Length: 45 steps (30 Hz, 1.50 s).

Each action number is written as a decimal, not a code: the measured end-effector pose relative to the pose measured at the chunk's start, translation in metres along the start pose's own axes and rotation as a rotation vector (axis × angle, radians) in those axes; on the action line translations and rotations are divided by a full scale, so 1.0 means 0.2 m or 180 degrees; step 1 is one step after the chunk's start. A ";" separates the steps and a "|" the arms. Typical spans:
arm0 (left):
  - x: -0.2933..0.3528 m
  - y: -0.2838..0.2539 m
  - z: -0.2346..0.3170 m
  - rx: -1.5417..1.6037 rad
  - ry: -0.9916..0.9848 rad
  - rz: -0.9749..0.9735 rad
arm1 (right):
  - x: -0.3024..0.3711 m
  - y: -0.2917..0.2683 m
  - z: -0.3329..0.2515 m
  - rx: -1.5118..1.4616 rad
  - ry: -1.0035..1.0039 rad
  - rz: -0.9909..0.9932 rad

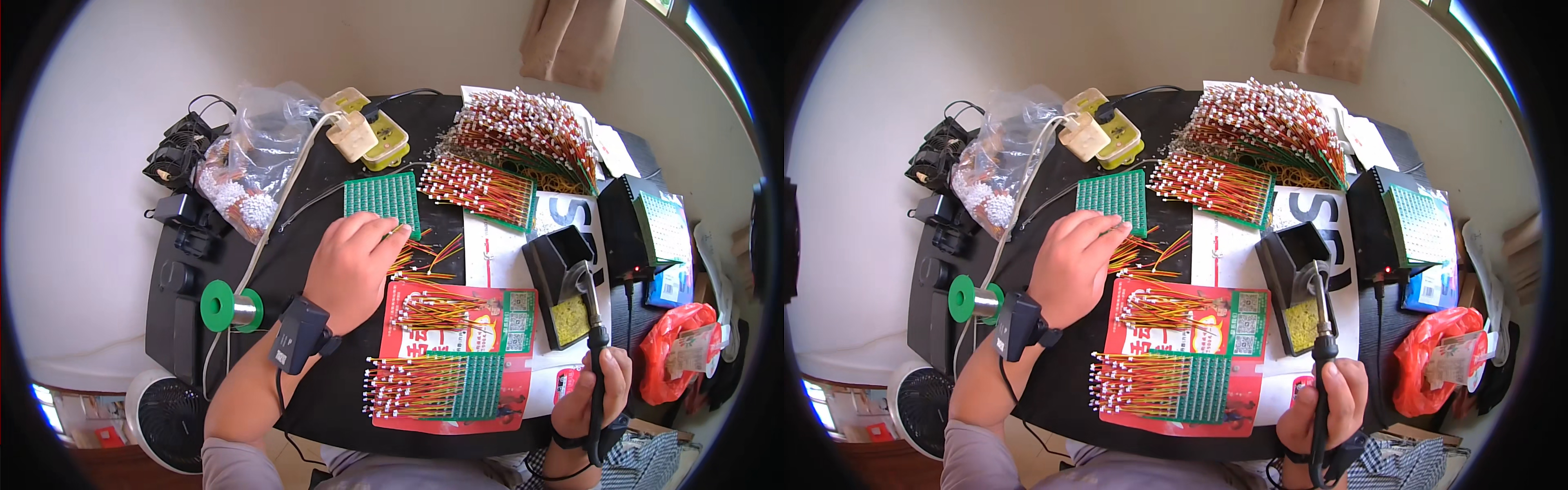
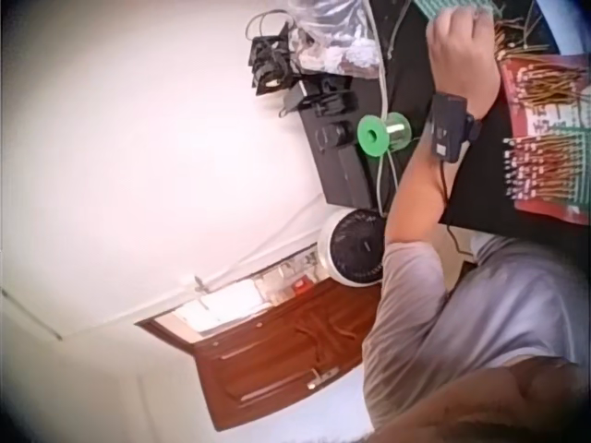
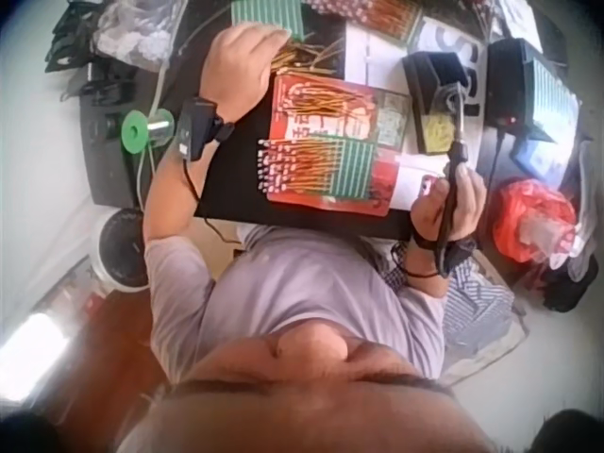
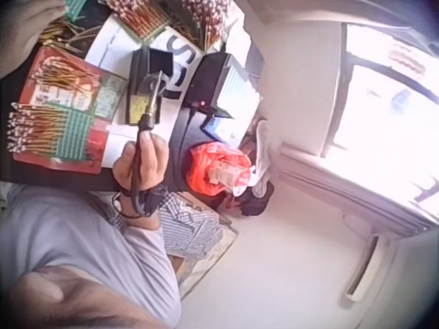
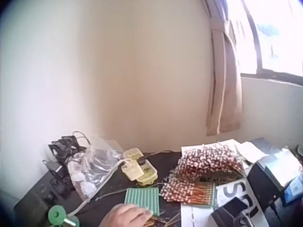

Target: Soldering wires onto a printed circuit board.

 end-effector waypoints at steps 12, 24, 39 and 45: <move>0.01 0.06 -0.05 -0.0166 -0.0042 0.0173 | 0.01 0.00 -0.01 0.0053 -0.0019 -0.0159; 0.10 -0.13 0.21 0.1150 -0.0382 0.0031 | -0.03 0.03 -0.05 0.0004 -0.0053 -0.0222; 0.26 -0.12 0.17 0.2610 -0.1806 -0.0909 | -0.03 0.04 -0.02 -0.0035 0.0191 0.0048; 0.38 -0.05 0.25 0.4473 -0.2819 -0.1110 | 0.07 -0.01 0.06 -0.0941 0.0714 0.0391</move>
Point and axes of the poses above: each hand's wrist, its own x-axis away from the middle knuckle, its own y-axis out of the palm, z = x × y, the point moved 8 cm from there along -x, towards the middle knuckle, and after that the axes turned 9 degrees about -x, right-handed, at the moved point
